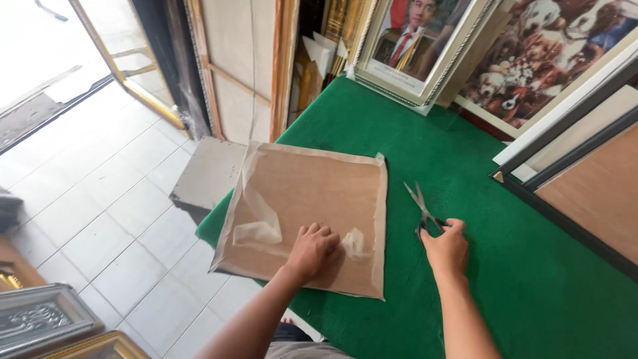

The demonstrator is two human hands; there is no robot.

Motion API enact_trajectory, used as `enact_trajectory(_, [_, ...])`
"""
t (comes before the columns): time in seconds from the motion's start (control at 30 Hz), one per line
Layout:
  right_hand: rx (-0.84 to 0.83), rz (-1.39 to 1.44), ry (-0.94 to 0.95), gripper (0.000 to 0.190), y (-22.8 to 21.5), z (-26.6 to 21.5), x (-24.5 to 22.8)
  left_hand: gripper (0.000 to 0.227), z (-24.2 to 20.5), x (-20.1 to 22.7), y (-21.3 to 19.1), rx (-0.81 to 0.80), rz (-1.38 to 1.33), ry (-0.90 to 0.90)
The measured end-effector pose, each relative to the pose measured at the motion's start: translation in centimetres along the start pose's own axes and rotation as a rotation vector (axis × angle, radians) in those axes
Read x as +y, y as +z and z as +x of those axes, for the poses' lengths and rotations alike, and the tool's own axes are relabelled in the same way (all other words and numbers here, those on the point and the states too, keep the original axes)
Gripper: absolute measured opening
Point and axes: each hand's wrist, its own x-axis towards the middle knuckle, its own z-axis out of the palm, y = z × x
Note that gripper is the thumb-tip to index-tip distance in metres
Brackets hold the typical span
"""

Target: Trimming the excess fabric or paper from the edges of a mounted artwork using scissors and a small cutter.

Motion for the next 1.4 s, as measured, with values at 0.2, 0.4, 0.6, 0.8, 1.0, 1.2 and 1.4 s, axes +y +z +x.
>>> enact_trajectory(0.2, [-0.097, -0.293, -0.034, 0.027, 3.1, 1.1, 2.0, 0.045, -2.0, -2.1, -9.6, 0.301, -0.052, -0.635])
enact_trajectory(0.4, [-0.340, -0.441, -0.124, 0.045, 4.4, 4.2, 0.7, 0.030, -5.0, -11.0, -3.0, 0.057, 0.051, -0.617])
enact_trajectory(0.6, [-0.178, 0.274, -0.576, 0.029, 3.0, -9.3, -14.7, 0.036, -10.5, -11.8, -11.9, 0.445, -0.306, -1.008])
enact_trajectory(0.8, [-0.962, 0.379, -0.202, 0.041, 7.4, -22.1, -22.7, 0.081, -23.2, -16.6, -16.5, -0.332, -0.153, -1.626])
enact_trajectory(1.0, [-0.736, 0.090, -0.481, 0.034, 12.8, -22.7, -22.5, 0.050, -20.8, -18.4, -11.1, 0.093, -0.531, -1.198])
enact_trajectory(1.2, [-0.417, 0.172, -0.331, 0.031, 11.4, -19.4, -18.1, 0.047, -15.5, -14.4, -9.1, 0.121, -1.521, -1.185])
enact_trajectory(1.4, [-0.080, 0.244, 0.059, 0.028, 6.7, -16.2, -8.6, 0.015, -14.9, -16.7, -6.5, 0.008, -1.698, -1.022])
